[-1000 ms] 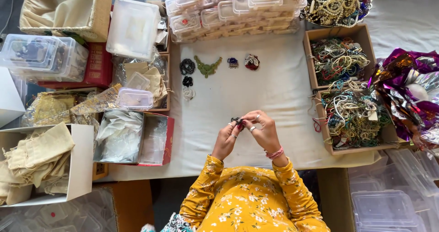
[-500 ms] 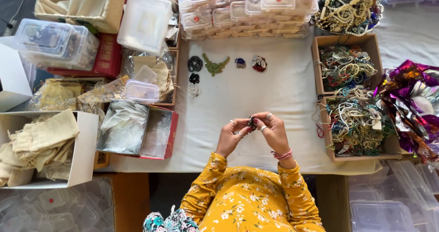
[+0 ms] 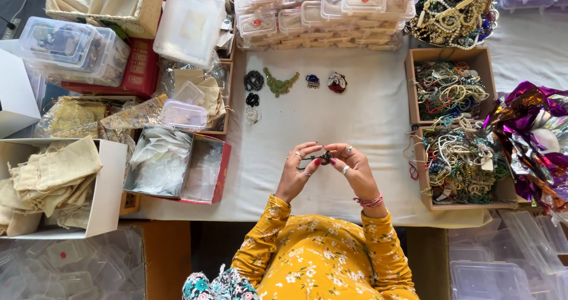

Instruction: Sorting and inspecting necklaces and jewelry pieces.

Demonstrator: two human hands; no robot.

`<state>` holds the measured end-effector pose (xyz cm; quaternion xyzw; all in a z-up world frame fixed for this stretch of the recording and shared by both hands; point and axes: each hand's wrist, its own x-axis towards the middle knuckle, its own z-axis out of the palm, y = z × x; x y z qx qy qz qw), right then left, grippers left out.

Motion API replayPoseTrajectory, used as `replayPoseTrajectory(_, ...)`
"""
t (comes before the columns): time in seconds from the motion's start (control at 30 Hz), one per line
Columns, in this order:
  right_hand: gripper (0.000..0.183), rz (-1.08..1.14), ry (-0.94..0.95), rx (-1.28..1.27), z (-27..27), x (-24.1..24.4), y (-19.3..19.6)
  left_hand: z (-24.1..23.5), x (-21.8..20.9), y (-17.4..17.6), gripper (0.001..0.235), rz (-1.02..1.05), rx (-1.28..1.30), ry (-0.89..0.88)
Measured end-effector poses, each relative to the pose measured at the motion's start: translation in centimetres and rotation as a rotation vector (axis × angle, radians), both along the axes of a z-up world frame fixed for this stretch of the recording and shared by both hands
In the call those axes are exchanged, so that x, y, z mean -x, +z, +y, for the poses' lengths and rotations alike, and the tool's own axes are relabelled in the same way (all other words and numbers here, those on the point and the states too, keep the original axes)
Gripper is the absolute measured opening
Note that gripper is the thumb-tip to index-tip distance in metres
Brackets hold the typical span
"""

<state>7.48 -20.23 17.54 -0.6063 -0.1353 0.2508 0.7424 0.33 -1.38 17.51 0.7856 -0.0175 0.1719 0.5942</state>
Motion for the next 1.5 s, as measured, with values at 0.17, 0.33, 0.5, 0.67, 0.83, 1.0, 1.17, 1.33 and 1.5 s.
replayPoseTrajectory(0.17,0.033,-0.193,0.026,0.18,0.5,0.4,1.9,0.0,-0.4,-3.5,0.029,0.311,0.304,-0.132)
replayPoseTrajectory(0.33,0.033,-0.46,0.018,0.497,0.4,0.6,4.8,0.7,-0.8,1.1,0.039,0.31,0.385,-0.193)
replayPoseTrajectory(0.5,0.031,-0.567,0.156,0.501,0.3,0.3,6.4,1.3,-1.1,-2.3,0.03,0.317,0.314,-0.353)
replayPoseTrajectory(0.67,0.027,-0.394,0.19,0.389,-0.7,-0.4,4.0,1.9,-1.4,1.7,0.021,0.358,0.115,-0.335)
replayPoseTrajectory(0.83,0.021,-0.091,0.265,0.088,-1.4,-1.1,1.9,2.5,-2.0,2.3,0.019,0.345,0.145,-0.47)
replayPoseTrajectory(1.0,0.036,-0.25,0.237,0.213,-0.4,-0.8,6.0,2.8,-2.4,3.4,0.023,0.394,0.236,-0.479)
replayPoseTrajectory(1.17,0.031,-0.489,0.172,0.371,-0.9,-1.3,6.2,3.5,-2.5,5.9,0.021,0.325,0.025,-0.412)
replayPoseTrajectory(1.33,0.021,-0.205,0.235,0.16,-1.4,-2.0,5.0,4.1,-3.0,7.6,0.02,0.255,-0.059,-0.389)
replayPoseTrajectory(1.5,0.015,0.011,0.284,0.444,-1.6,-2.1,4.1,5.3,-3.0,9.7,0.024,0.23,-0.323,-0.293)
